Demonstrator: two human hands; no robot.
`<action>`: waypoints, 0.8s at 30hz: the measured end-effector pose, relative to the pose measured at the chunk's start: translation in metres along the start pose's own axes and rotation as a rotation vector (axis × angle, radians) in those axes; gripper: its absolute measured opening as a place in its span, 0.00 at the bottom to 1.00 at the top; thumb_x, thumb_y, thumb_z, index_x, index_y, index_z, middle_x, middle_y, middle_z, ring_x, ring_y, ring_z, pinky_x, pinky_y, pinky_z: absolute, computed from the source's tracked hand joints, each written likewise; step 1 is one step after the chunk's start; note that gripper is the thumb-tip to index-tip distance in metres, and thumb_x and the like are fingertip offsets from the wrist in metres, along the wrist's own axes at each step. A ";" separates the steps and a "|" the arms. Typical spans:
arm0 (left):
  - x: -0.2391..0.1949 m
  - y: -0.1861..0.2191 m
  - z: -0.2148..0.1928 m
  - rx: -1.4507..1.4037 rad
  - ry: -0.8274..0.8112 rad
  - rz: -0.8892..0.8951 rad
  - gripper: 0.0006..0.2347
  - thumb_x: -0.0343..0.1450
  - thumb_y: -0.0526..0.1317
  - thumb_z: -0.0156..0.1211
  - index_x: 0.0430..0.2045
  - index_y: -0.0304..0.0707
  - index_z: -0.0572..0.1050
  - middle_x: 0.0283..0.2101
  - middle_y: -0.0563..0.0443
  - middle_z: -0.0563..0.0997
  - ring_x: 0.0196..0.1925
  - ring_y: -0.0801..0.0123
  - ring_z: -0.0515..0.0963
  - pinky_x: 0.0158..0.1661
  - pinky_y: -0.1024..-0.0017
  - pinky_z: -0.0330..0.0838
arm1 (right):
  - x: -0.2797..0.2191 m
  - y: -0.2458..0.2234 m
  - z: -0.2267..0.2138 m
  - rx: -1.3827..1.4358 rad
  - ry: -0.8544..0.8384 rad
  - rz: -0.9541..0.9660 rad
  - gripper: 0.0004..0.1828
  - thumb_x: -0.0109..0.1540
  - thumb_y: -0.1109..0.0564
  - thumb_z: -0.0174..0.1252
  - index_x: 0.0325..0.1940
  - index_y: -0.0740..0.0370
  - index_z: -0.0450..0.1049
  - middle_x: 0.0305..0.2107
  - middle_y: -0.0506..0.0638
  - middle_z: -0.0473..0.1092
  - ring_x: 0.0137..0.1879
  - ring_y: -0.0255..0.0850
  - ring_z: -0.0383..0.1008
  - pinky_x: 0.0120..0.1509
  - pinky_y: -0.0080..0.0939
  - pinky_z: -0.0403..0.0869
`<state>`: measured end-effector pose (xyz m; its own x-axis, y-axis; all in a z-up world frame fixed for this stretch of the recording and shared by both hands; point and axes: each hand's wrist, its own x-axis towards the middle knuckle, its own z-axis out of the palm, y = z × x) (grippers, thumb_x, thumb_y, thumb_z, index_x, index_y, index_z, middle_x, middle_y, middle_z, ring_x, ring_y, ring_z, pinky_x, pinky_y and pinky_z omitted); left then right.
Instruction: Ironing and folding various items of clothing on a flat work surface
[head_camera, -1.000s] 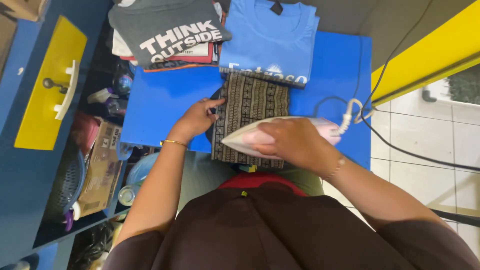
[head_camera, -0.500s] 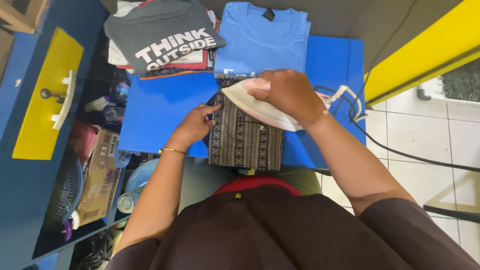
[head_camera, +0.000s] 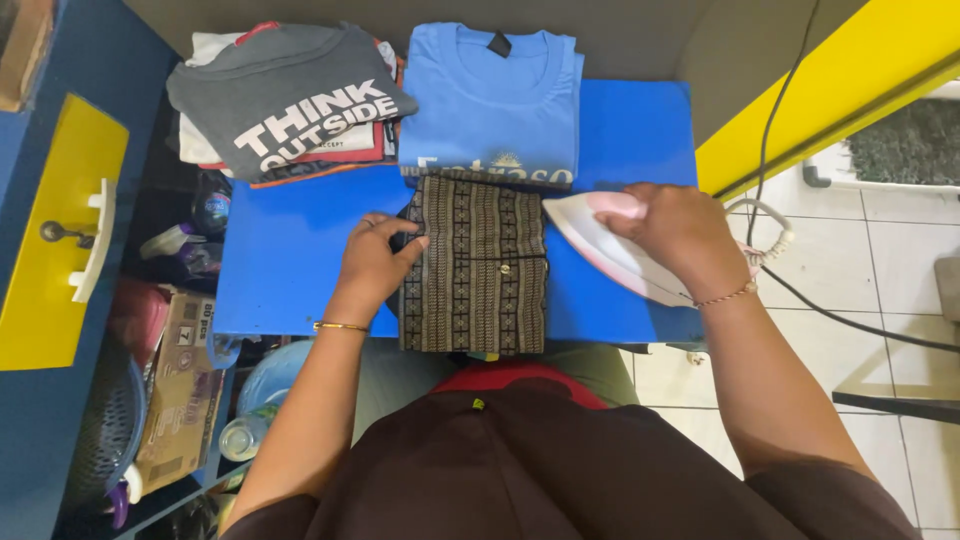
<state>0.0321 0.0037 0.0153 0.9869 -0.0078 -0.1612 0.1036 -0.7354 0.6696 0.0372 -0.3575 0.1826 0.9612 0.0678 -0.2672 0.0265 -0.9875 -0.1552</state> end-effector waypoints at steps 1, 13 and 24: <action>0.000 0.006 -0.003 -0.004 0.021 -0.025 0.15 0.71 0.49 0.67 0.50 0.49 0.80 0.51 0.43 0.74 0.56 0.46 0.77 0.53 0.56 0.75 | 0.000 0.000 -0.003 0.010 0.000 0.031 0.24 0.66 0.38 0.58 0.59 0.52 0.80 0.44 0.63 0.80 0.55 0.63 0.78 0.61 0.60 0.74; 0.027 0.023 -0.017 0.080 -0.196 -0.127 0.28 0.66 0.47 0.70 0.58 0.33 0.73 0.52 0.30 0.80 0.59 0.38 0.77 0.57 0.48 0.72 | 0.005 0.014 -0.011 0.077 0.020 0.223 0.23 0.68 0.43 0.59 0.62 0.56 0.79 0.45 0.67 0.78 0.54 0.65 0.78 0.59 0.60 0.75; 0.016 0.041 -0.015 -0.134 -0.258 -0.178 0.28 0.71 0.37 0.63 0.66 0.29 0.61 0.65 0.28 0.68 0.69 0.36 0.66 0.61 0.42 0.68 | 0.063 0.037 0.046 0.003 0.346 -0.054 0.26 0.67 0.36 0.59 0.64 0.49 0.78 0.59 0.54 0.73 0.67 0.58 0.66 0.69 0.56 0.61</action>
<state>0.0540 -0.0166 0.0515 0.8895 -0.0710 -0.4513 0.3041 -0.6453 0.7008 0.0861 -0.3836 0.1160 0.9946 0.0667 0.0797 0.0791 -0.9834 -0.1633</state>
